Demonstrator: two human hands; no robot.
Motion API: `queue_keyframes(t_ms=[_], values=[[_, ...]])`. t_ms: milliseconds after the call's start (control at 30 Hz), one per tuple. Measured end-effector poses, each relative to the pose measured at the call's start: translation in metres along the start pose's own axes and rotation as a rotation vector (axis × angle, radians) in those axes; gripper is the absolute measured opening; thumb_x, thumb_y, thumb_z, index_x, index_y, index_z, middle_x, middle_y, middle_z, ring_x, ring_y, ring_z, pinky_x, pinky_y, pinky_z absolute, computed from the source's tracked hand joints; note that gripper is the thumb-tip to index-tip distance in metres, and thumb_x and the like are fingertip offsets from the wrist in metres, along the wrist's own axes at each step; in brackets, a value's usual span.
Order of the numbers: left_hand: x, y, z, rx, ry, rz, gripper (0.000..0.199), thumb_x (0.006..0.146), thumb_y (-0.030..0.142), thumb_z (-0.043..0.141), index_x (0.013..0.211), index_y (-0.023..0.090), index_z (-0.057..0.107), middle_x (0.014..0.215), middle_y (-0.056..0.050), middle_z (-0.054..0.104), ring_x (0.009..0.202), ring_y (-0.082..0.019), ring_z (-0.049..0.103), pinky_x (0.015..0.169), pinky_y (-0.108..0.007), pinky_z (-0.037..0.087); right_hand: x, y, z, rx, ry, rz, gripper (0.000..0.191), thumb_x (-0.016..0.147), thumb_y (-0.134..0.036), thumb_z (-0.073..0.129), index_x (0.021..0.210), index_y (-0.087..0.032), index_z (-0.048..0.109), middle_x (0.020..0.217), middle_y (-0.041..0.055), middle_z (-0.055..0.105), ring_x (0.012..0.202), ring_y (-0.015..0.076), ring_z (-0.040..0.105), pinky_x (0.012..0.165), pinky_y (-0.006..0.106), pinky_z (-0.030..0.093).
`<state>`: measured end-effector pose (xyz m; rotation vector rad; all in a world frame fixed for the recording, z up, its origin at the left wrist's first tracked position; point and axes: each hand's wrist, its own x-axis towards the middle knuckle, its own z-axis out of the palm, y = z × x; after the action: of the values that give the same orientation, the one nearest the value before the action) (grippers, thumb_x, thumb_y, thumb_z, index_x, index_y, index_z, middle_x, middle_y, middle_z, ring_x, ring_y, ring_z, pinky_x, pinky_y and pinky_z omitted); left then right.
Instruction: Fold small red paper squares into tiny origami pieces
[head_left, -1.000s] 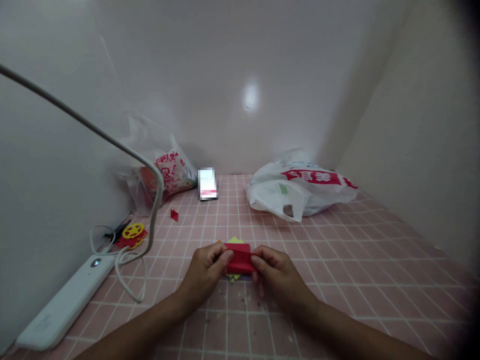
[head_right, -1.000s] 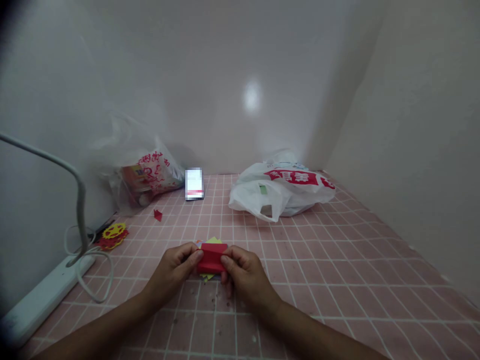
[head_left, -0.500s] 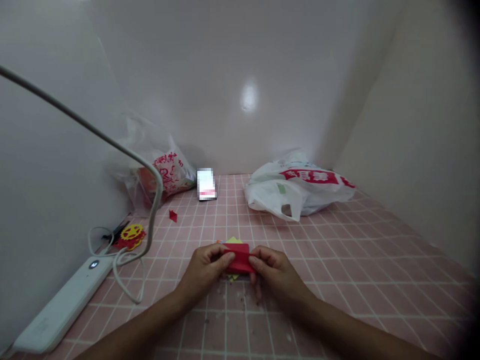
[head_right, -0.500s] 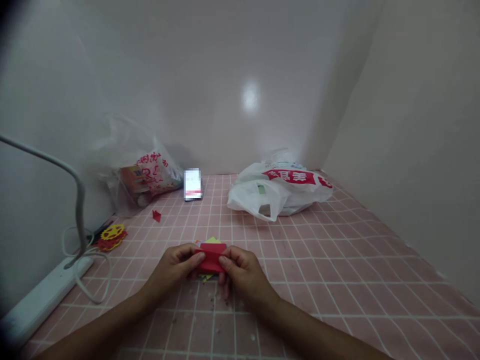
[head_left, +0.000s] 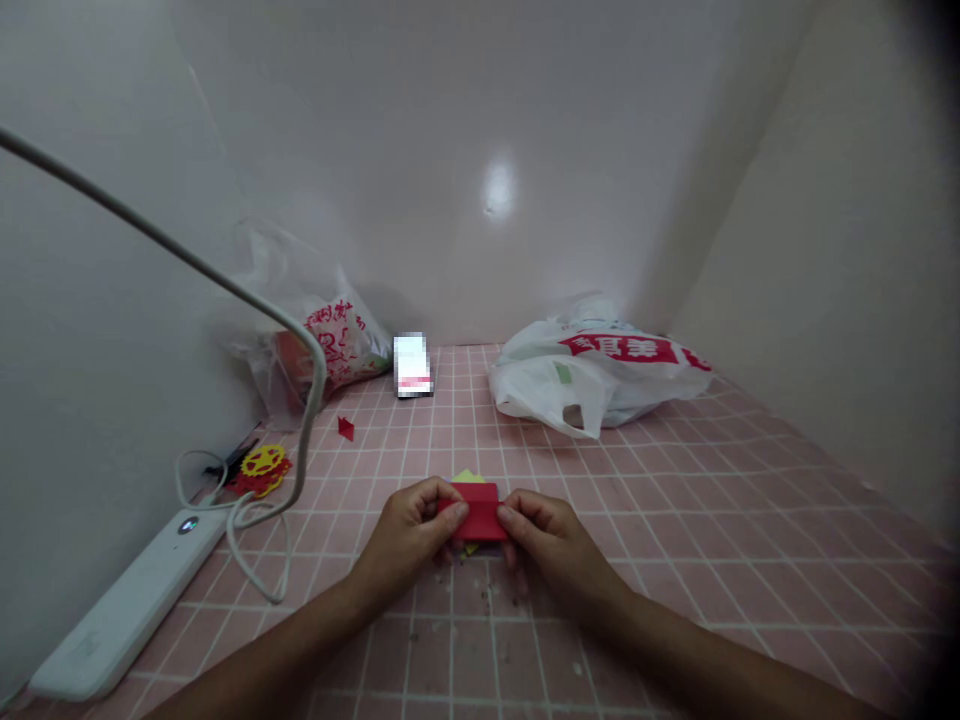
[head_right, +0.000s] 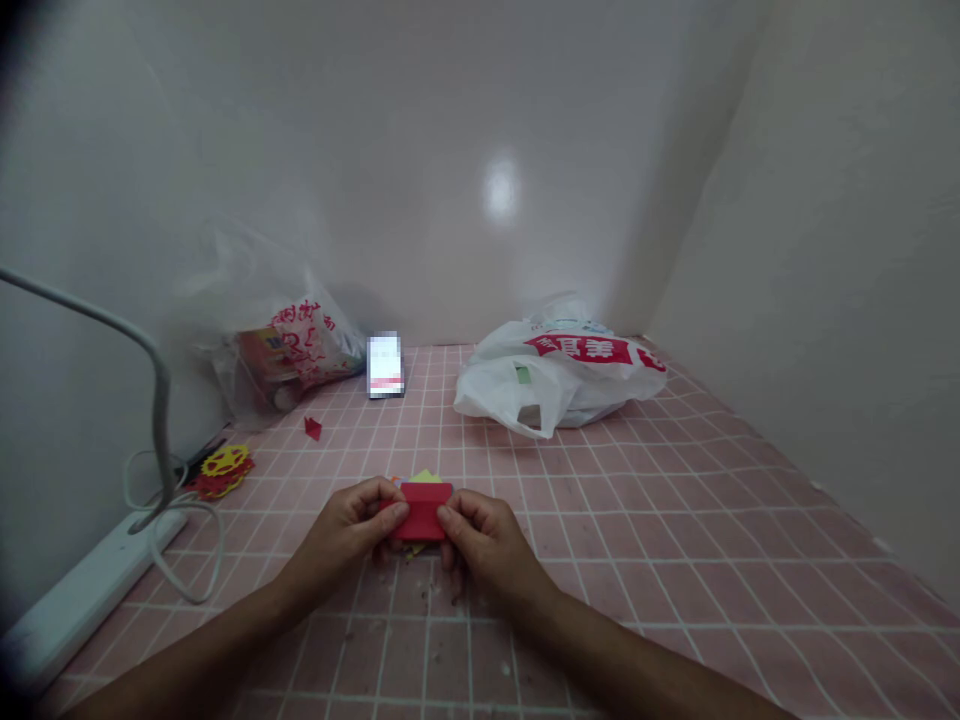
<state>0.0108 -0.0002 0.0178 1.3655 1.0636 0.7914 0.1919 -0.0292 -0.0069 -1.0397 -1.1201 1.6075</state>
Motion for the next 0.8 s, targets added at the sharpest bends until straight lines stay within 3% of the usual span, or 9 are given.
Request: queue_keyframes(t_ms=[133,267,367,567,667,800], values=[[0.002,0.000,-0.001,-0.168,-0.105,-0.139,0.028,0.074,0.040,0.072,0.073,0.017,0.055,0.052,0.004,0.060,0.039,-0.007,0.049,0.041,-0.018,0.035,-0.001,0.003,-0.004,-0.060,-0.017,-0.103,0.027,0.092,-0.046,0.053,0.083,-0.020,0.054,0.056,-0.0048,0.057,0.040,0.0108,0.052,0.042,0.022,0.041],[0.004,-0.001,-0.003,-0.269,-0.088,-0.201,0.030,0.072,0.039,0.074,0.073,0.016,0.055,0.050,0.005,0.059,0.037,-0.005,0.045,0.039,-0.017,0.030,-0.001,0.005,-0.010,-0.250,-0.026,-0.389,0.018,0.094,-0.030,0.055,0.112,-0.025,0.055,0.084,0.0012,0.066,0.074,0.0163,0.064,0.068,0.029,0.050],[0.006,-0.004,-0.004,-0.280,-0.104,-0.196,0.029,0.073,0.037,0.074,0.073,0.016,0.056,0.050,0.005,0.059,0.039,-0.005,0.045,0.041,-0.017,0.030,-0.002,0.001,-0.012,-0.439,-0.084,-0.505,0.009,0.093,-0.023,0.058,0.100,-0.024,0.064,0.094,0.0036,0.068,0.086,0.0182,0.064,0.079,0.031,0.048],[0.007,-0.010,-0.002,-0.297,-0.078,-0.108,0.036,0.070,0.031,0.077,0.093,0.017,0.054,0.068,0.003,0.063,0.051,-0.007,0.052,0.053,-0.019,0.040,-0.002,-0.008,-0.008,-0.581,-0.063,-0.686,0.011,0.092,-0.017,0.059,0.092,-0.023,0.068,0.093,0.0052,0.066,0.089,0.0199,0.062,0.080,0.033,0.048],[0.006,-0.009,0.000,-0.282,-0.052,-0.036,0.041,0.070,0.030,0.077,0.099,0.018,0.052,0.079,0.001,0.063,0.062,-0.011,0.057,0.060,-0.023,0.045,-0.004,-0.005,-0.007,-0.527,-0.075,-0.645,0.007,0.091,-0.021,0.061,0.095,-0.023,0.066,0.093,0.0051,0.064,0.087,0.0199,0.060,0.078,0.033,0.047],[0.002,-0.005,0.001,-0.199,0.045,0.084,0.040,0.074,0.026,0.074,0.107,0.021,0.052,0.083,0.002,0.059,0.073,-0.013,0.058,0.065,-0.024,0.047,-0.004,0.002,-0.006,-0.215,-0.002,-0.363,0.016,0.092,-0.033,0.058,0.106,-0.024,0.059,0.088,0.0022,0.062,0.071,0.0153,0.058,0.064,0.027,0.046]])
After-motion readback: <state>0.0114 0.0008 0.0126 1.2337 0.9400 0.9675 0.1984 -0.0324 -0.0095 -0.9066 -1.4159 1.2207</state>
